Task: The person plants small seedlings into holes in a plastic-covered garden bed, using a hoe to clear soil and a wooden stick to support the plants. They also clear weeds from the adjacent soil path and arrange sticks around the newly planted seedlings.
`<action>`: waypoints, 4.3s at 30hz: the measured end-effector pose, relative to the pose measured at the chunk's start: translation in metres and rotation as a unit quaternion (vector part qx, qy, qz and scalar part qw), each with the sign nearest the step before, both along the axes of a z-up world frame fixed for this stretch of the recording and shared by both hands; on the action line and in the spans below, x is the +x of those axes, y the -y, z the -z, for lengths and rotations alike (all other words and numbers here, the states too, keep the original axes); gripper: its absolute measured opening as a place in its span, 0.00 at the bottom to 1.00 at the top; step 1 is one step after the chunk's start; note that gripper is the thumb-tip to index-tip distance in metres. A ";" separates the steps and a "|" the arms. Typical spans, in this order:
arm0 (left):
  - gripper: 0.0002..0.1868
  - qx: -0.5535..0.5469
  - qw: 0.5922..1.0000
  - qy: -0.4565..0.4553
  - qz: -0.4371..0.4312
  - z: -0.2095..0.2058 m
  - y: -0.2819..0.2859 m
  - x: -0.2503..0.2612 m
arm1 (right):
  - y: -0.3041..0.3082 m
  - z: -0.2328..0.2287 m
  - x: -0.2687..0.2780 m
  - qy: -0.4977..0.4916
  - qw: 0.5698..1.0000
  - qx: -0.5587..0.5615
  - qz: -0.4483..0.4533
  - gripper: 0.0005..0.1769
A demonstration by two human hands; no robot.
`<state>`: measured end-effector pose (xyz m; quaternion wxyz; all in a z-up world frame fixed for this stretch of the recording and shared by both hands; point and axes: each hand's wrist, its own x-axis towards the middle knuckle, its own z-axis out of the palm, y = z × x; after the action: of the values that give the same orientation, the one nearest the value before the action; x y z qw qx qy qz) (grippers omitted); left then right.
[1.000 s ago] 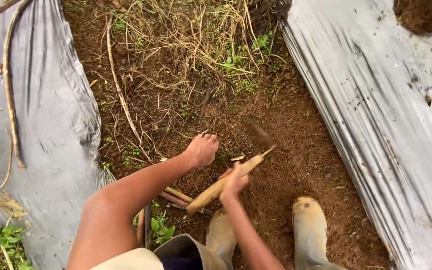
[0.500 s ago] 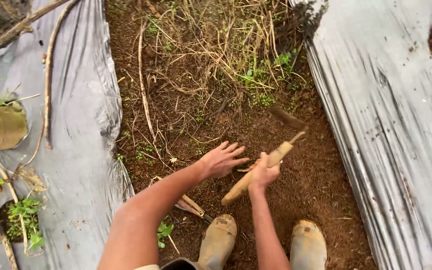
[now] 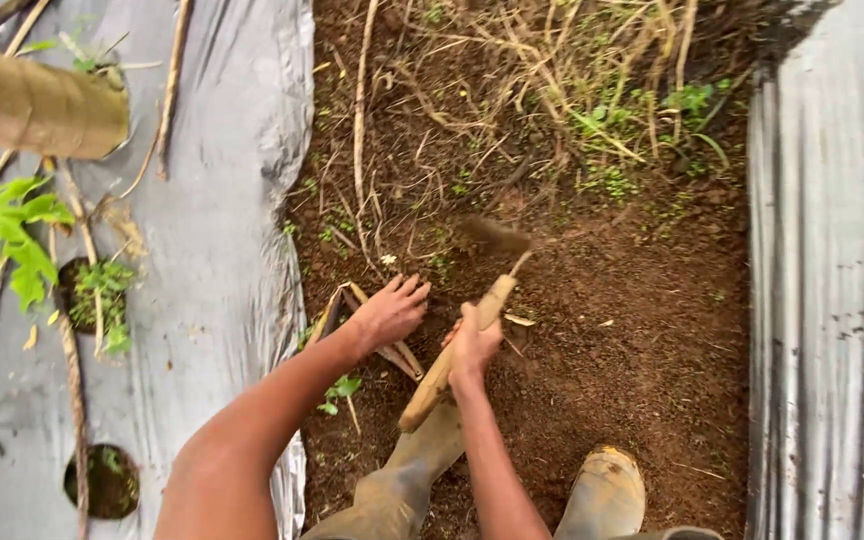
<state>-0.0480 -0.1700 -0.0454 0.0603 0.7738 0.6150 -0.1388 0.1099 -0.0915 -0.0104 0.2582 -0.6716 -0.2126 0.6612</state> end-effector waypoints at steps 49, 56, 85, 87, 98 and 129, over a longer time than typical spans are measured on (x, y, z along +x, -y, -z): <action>0.71 0.034 0.697 0.234 -0.677 -0.138 -0.089 0.066 | 0.053 0.038 0.033 0.020 0.999 -0.012 -0.029 0.19; 0.54 -0.059 0.857 0.215 -0.464 -0.190 0.017 0.044 | 0.086 0.070 0.014 0.271 0.944 0.173 -0.069 0.30; 0.15 0.396 0.671 0.217 -0.588 -0.191 0.235 -0.089 | 0.244 -0.108 -0.099 -0.119 0.887 0.206 -0.396 0.12; 0.17 0.376 0.563 0.425 -0.602 -0.184 0.194 -0.083 | 0.238 -0.126 -0.094 -0.315 0.840 0.105 -0.430 0.31; 0.24 0.328 0.431 0.689 -0.481 -0.190 0.093 -0.042 | 0.174 -0.112 -0.054 -0.272 0.872 0.164 -0.372 0.19; 0.24 -0.102 0.795 0.471 -0.369 -0.133 0.109 -0.024 | 0.116 -0.083 -0.012 0.071 0.747 0.447 -0.487 0.22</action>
<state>-0.0719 -0.2790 0.0875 0.4678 0.4470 0.7320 0.2135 0.0974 -0.2076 0.0722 0.1561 -0.3298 -0.7994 0.4773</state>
